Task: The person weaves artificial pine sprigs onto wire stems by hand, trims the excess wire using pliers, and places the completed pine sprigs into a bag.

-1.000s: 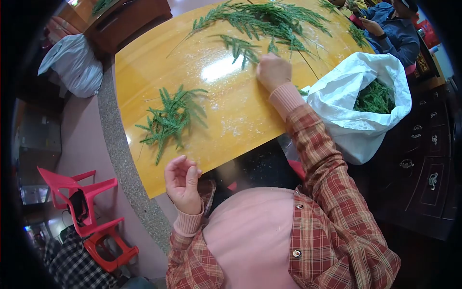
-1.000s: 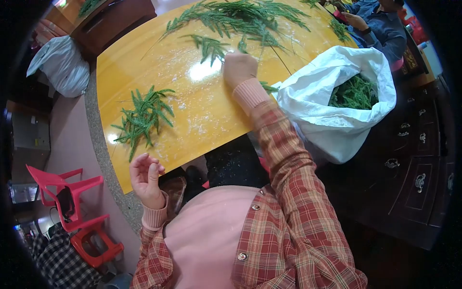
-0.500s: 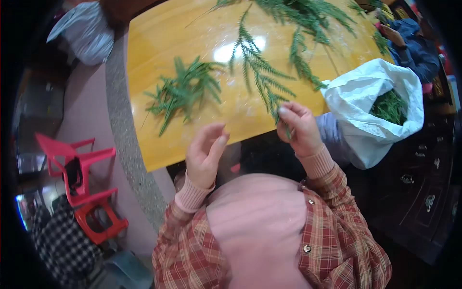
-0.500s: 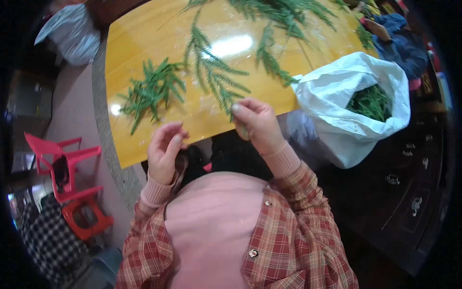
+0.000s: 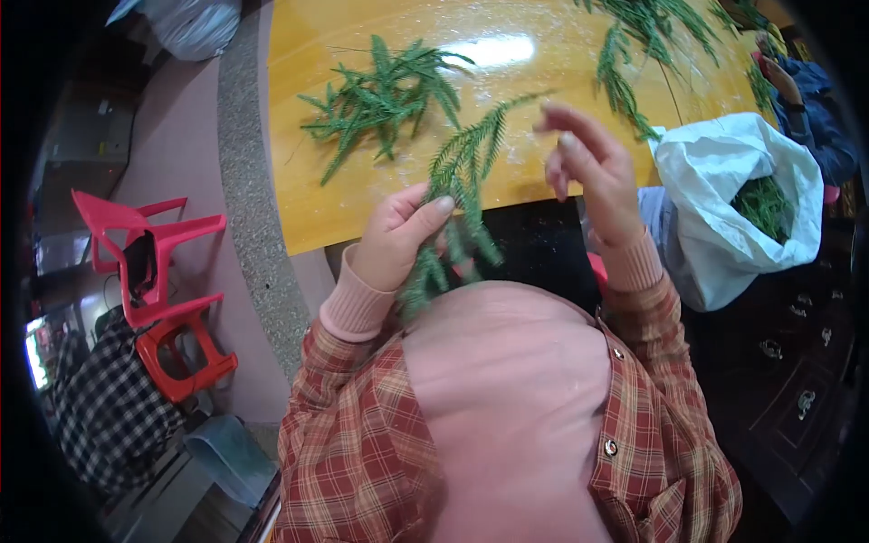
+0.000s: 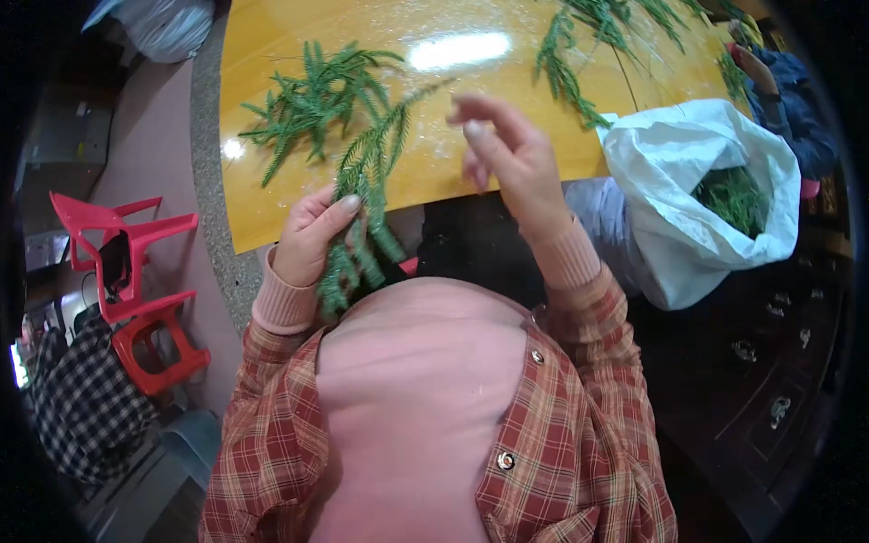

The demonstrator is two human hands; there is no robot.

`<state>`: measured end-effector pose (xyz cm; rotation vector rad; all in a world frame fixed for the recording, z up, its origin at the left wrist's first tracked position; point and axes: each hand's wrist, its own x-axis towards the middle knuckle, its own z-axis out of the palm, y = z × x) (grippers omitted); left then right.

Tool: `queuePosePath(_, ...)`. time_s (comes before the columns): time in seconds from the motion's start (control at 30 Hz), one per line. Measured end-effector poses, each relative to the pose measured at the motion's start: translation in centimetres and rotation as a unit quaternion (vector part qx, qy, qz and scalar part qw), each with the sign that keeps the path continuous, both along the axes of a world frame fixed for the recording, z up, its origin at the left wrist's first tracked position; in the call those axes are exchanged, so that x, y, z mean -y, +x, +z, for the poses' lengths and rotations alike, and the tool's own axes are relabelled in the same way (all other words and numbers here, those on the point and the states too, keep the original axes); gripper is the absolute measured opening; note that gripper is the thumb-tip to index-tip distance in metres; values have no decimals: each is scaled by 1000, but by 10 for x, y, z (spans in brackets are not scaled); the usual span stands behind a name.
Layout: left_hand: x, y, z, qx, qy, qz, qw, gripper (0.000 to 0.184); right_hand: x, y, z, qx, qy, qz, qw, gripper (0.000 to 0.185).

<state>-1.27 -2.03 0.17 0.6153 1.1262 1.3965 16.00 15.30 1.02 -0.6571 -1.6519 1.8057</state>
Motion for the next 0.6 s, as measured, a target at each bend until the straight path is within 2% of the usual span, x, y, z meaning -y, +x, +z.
queuePosePath(0.03,1,3,3,55,-23,-18,998,21,-3,-2,6,-35,-22,-3,999,32)
queuePosePath(0.17,-3,9,10,80,-79,-80,990,30,9,-5,19,-129,-83,37,987,27)
queuePosePath(0.27,0,6,0,60,-96,-105,988,33,0,6,-4,-202,-16,120,972,20)
queuePosePath(0.3,2,1,-4,81,-89,-125,985,40,2,11,0,-193,-31,85,977,15)
queuePosePath(0.4,-3,11,1,153,-28,25,988,41,-14,34,9,-199,-2,0,980,16)
queuePosePath(0.43,-1,3,-9,179,2,13,984,51,-19,41,13,-231,-15,-23,973,17)
queuePosePath(0.53,0,-1,-18,146,-19,119,982,51,-26,53,23,-291,-28,-70,954,18)
queuePosePath(0.57,1,2,-16,99,-29,122,987,50,-24,56,25,-288,-15,-71,955,19)
queuePosePath(0.6,1,3,-19,111,-20,86,990,47,-22,58,26,-285,-4,-72,956,19)
